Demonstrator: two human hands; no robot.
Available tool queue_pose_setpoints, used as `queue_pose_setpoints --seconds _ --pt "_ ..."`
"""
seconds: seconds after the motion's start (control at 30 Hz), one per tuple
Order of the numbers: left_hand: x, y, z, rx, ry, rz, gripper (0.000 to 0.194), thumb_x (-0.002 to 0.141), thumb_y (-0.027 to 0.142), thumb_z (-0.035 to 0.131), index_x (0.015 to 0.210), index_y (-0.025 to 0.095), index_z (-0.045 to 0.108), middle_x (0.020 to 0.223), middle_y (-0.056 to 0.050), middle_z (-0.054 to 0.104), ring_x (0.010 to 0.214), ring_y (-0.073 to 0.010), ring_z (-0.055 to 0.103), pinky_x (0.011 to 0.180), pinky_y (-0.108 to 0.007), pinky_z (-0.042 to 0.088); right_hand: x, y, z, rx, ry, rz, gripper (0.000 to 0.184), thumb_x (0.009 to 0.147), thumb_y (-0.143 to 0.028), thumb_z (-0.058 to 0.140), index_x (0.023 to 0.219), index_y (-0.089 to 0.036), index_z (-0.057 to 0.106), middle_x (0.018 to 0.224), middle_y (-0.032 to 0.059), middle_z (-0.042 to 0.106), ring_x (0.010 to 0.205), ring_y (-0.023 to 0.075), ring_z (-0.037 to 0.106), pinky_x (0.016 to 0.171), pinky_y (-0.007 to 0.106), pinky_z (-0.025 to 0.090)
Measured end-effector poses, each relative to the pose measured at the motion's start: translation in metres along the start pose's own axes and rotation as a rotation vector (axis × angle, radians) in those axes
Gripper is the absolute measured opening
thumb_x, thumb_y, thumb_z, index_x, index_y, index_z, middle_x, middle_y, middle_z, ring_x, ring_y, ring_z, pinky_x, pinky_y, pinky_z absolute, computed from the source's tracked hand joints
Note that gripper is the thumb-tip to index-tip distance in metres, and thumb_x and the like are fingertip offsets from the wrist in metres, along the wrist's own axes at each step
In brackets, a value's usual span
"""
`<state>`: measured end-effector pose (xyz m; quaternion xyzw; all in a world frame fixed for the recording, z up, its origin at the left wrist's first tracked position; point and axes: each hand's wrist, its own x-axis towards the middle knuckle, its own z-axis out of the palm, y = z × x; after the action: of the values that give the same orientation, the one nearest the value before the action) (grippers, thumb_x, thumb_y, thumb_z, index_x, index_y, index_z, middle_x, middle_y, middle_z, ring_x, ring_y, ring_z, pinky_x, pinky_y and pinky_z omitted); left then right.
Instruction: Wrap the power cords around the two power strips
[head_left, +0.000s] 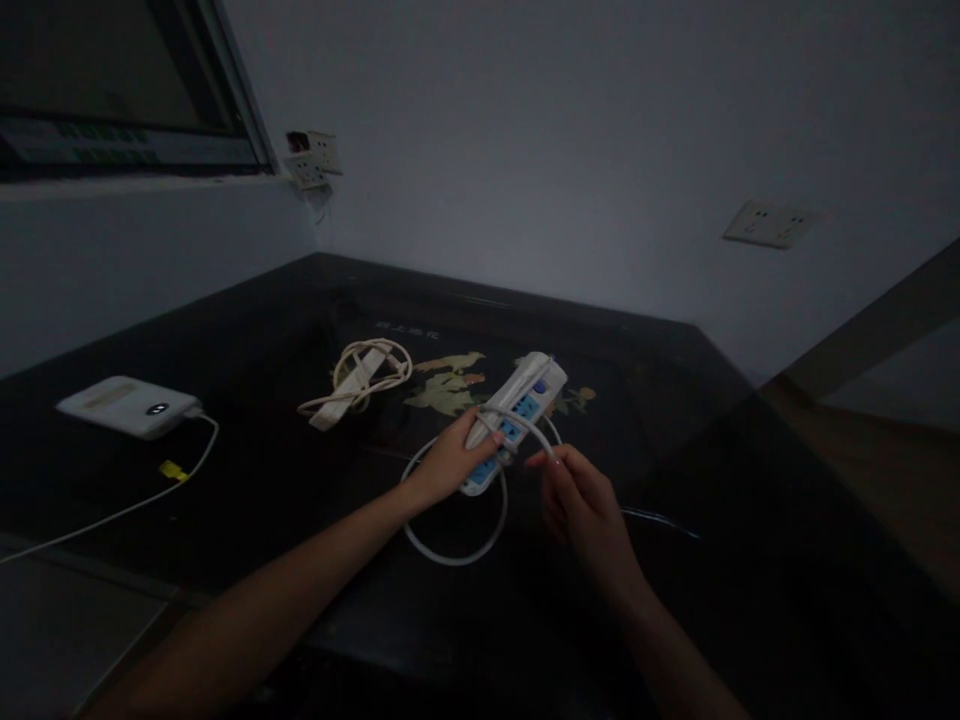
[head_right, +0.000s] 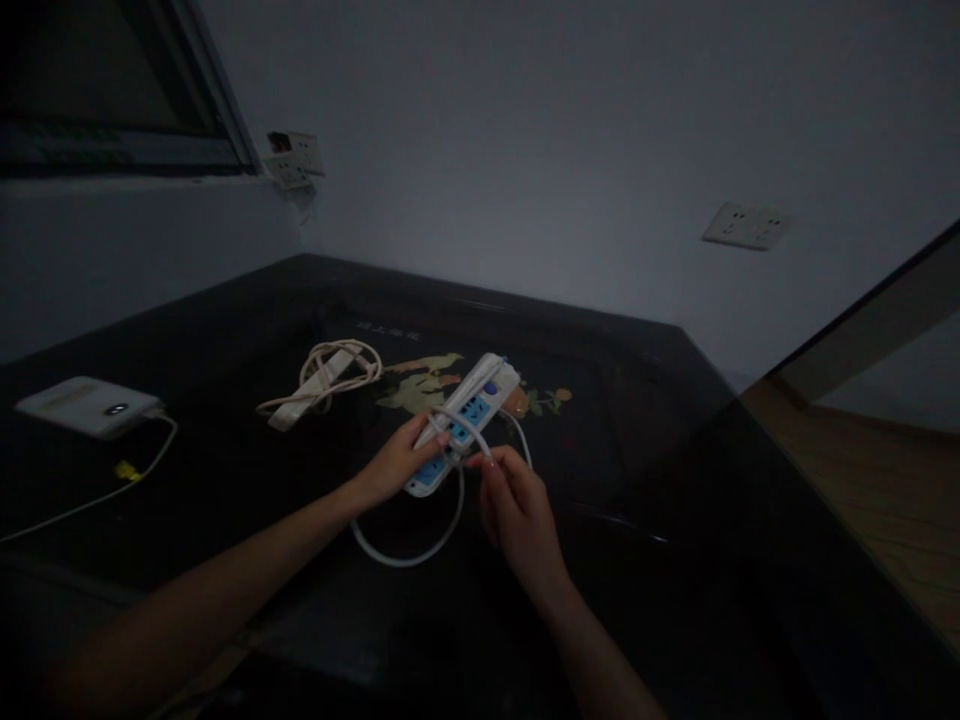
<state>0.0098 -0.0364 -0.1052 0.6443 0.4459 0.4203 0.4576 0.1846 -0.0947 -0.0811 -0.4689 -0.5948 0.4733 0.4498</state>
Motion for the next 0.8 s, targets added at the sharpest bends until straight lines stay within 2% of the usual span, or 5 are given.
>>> queue_pose_setpoints --seconds 0.17,0.33,0.5,0.67,0.8 --pt "0.004 -0.004 -0.001 -0.271 0.064 -0.1 0.04 0.081 0.045 0.056 0.107 0.015 0.052 0.101 -0.007 0.065 0.09 -0.0213 0.063 0.075 -0.031 0.049 0.002 -0.006 -0.013 -0.222 -0.046 -0.079 0.032 0.093 -0.04 0.041 0.08 -0.018 0.06 0.055 -0.0048 0.039 0.049 0.0101 0.039 0.046 0.021 0.03" --pt "0.005 -0.001 -0.002 -0.351 0.087 -0.132 0.037 0.076 0.042 0.063 0.101 0.016 0.053 0.091 -0.003 0.065 0.079 -0.0171 0.063 0.067 -0.027 0.05 0.003 -0.015 -0.024 -0.468 -0.119 -0.187 0.027 0.093 -0.031 0.041 0.081 -0.019 0.061 0.065 -0.0007 0.057 0.059 0.0128 0.053 0.055 0.022 0.038" --pt "0.001 0.003 0.002 -0.52 -0.058 -0.262 0.04 0.081 0.047 0.058 0.104 0.016 0.05 0.073 -0.002 0.065 0.051 -0.0133 0.06 0.049 -0.025 0.049 0.009 -0.004 -0.031 -0.584 -0.183 -0.215 0.024 0.094 -0.027 0.04 0.084 -0.018 0.06 0.072 0.0009 0.064 0.065 0.0143 0.06 0.06 0.022 0.041" --pt "0.0 -0.004 0.006 -0.663 -0.223 -0.333 0.042 0.084 0.05 0.055 0.107 0.016 0.049 0.072 -0.005 0.067 0.05 -0.0155 0.062 0.045 -0.027 0.051 0.01 0.007 -0.038 -0.663 -0.229 -0.235 0.021 0.094 -0.025 0.042 0.089 -0.019 0.062 0.076 0.0022 0.068 0.069 0.0154 0.064 0.062 0.024 0.044" --pt "0.0 -0.006 0.007 -0.695 -0.249 -0.398 0.041 0.085 0.051 0.052 0.102 0.015 0.052 0.07 -0.006 0.066 0.05 -0.0154 0.062 0.045 -0.027 0.052 0.006 0.008 -0.037 -0.758 -0.253 -0.325 0.022 0.094 -0.024 0.043 0.097 -0.018 0.065 0.086 0.006 0.072 0.075 0.0175 0.067 0.065 0.025 0.046"
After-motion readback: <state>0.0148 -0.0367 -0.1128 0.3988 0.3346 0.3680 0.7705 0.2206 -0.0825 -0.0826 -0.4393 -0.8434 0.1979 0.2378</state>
